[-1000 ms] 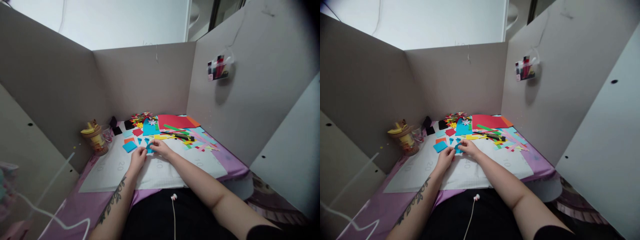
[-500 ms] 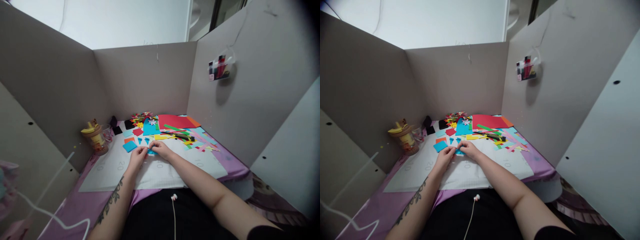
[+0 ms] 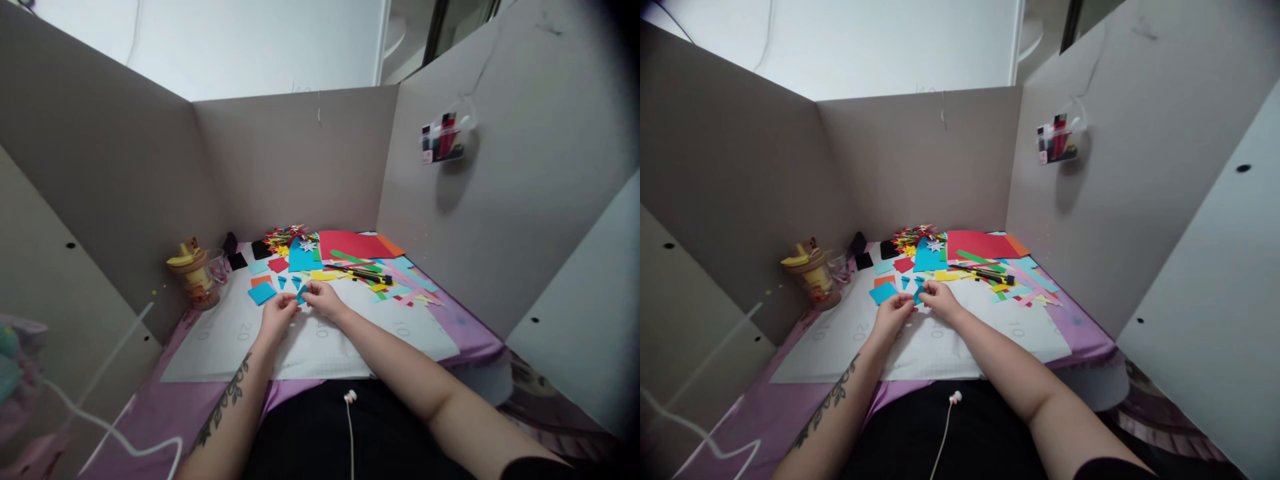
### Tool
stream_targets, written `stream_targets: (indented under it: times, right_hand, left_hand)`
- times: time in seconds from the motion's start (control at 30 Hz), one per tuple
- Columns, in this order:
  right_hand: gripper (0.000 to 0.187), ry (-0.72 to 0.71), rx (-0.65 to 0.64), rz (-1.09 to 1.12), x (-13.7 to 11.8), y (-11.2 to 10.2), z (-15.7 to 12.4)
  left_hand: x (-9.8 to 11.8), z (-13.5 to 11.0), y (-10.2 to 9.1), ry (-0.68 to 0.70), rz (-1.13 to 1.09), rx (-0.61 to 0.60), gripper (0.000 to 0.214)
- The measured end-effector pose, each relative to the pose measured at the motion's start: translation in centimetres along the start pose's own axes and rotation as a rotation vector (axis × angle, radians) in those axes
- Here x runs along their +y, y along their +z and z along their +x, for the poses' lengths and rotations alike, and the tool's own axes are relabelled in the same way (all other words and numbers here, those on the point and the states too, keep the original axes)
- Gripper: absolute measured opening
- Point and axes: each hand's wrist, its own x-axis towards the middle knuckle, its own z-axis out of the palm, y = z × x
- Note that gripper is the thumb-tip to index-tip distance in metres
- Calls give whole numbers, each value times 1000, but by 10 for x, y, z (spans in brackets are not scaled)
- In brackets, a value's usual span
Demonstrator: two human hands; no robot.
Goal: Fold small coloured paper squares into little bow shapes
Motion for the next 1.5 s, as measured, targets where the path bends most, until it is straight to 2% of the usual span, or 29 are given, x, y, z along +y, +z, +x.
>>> stream_targets:
  times: [0.2, 0.4, 0.5, 0.6, 0.7, 0.87, 0.97, 1.1, 1.2, 1.4, 1.5]
  right_hand:
    - [11, -50, -64, 3, 2, 3, -1]
    - [15, -58, -77, 29, -5, 1, -5]
    - [19, -110, -82, -35, -7, 0, -6]
    - [21, -115, -91, -80, -6, 1, -8]
    - [18, -78, -50, -100, -6, 2, -8]
    - [10, -209, -23, -471, -8, 4, -8]
    - [12, -259, -40, -549, -9, 6, -9]
    - [13, -293, -46, -534, -14, 7, -10]
    - [13, -284, -11, -484, -18, 7, -11]
    - [13, -229, 103, -366, -18, -2, -9]
    - [8, -255, 116, -375, -16, -4, -9]
  left_hand:
    - [-2, 1, 0, 70, 62, -21, 23]
    - [4, 1, -2, -91, -142, -53, 30]
    - [4, 1, -2, -111, -183, -59, 34]
    - [1, 1, -2, -54, -92, -39, 31]
    - [1, 0, -2, 72, 56, 0, 24]
    - [5, -3, -2, 293, 294, -10, 15]
    - [7, -3, -1, 307, 376, 7, 14]
    - [11, -5, 0, 335, 435, 13, 16]
    - [15, -6, -2, 382, 404, 94, 15]
    - [11, -2, -7, 289, 234, 182, 15]
    - [7, 0, -7, 222, 165, 150, 16]
